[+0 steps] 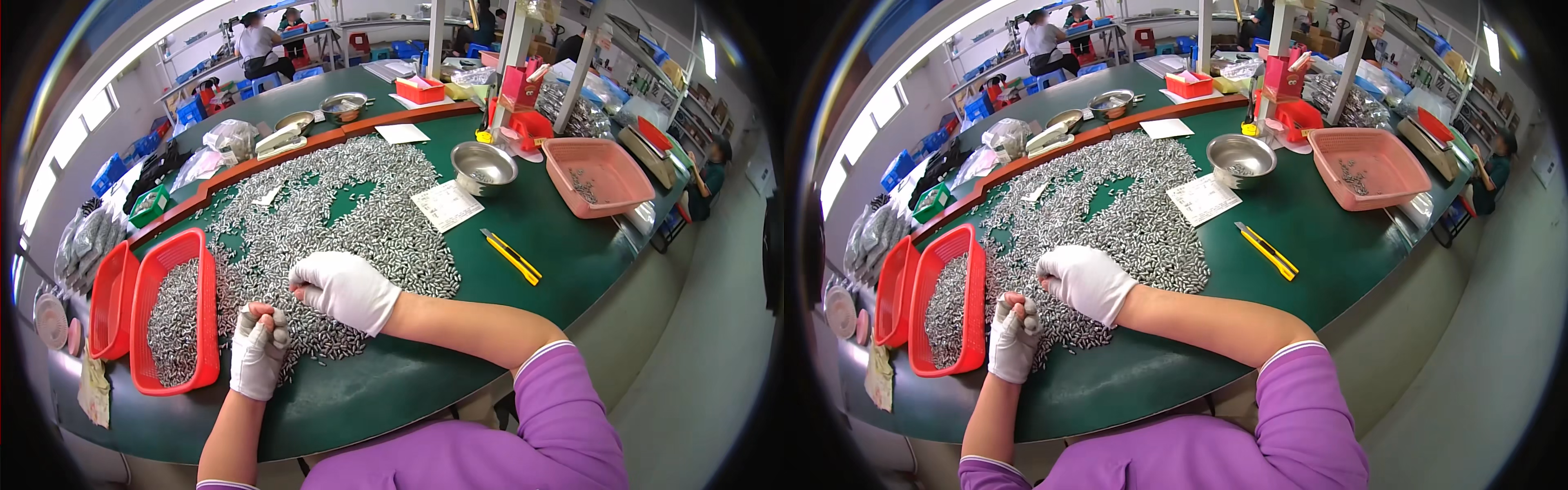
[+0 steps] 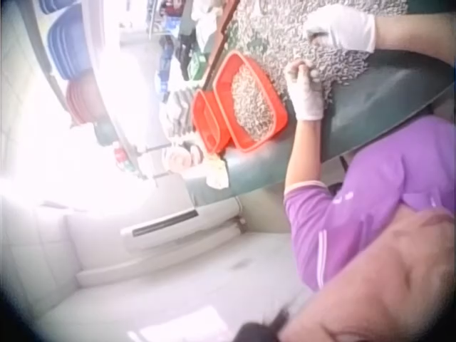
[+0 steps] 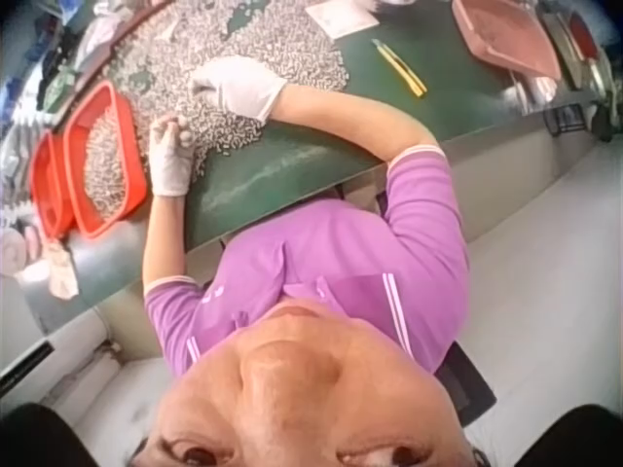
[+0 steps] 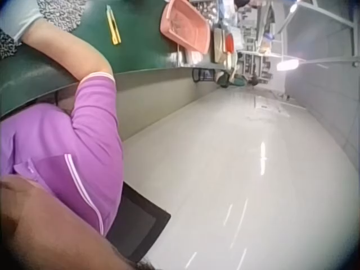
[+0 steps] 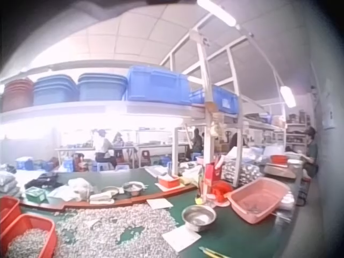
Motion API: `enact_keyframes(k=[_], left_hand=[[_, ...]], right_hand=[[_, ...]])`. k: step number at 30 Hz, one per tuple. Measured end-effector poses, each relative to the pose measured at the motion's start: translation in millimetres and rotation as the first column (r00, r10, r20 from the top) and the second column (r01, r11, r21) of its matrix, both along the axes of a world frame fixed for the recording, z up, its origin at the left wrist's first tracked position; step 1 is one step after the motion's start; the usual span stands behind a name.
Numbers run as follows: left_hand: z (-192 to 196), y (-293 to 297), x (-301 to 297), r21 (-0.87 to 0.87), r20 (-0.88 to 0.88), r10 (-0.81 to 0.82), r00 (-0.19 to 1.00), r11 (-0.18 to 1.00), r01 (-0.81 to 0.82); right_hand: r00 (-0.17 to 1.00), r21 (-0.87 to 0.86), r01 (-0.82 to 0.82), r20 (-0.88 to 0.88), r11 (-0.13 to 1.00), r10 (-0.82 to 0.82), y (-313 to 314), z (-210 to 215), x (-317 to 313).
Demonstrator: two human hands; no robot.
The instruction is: Scraping or trimming small metal pins using a utility knife at a factory workbench.
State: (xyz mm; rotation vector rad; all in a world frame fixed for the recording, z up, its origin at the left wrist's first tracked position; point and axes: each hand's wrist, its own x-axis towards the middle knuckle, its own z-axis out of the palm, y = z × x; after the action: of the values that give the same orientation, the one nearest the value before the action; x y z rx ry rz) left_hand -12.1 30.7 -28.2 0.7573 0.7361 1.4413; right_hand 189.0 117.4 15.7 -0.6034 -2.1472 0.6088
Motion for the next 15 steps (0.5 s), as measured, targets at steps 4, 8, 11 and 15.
enact_keyframes(k=[4,8,11,15], left_hand=[[4,-3,0,-0.001,0.051,-0.135,0.99,0.991,0.135],[17,-9,10,-0.142,0.044,-0.145,0.988,0.978,0.15],[23,-12,12,-0.148,0.047,-0.297,0.954,0.942,0.301],[32,-10,15,-0.156,0.088,-0.37,0.925,0.912,0.38]], right_hand=[[0.991,-0.205,-0.126,-0.06,0.971,0.116,-4,3,-1],[0.981,-0.069,-0.187,-0.07,0.98,0.182,-10,3,-1],[0.974,-0.05,-0.222,-0.056,0.974,0.219,-13,1,-5],[0.964,-0.036,-0.25,-0.104,0.968,0.245,-11,-4,-7]])
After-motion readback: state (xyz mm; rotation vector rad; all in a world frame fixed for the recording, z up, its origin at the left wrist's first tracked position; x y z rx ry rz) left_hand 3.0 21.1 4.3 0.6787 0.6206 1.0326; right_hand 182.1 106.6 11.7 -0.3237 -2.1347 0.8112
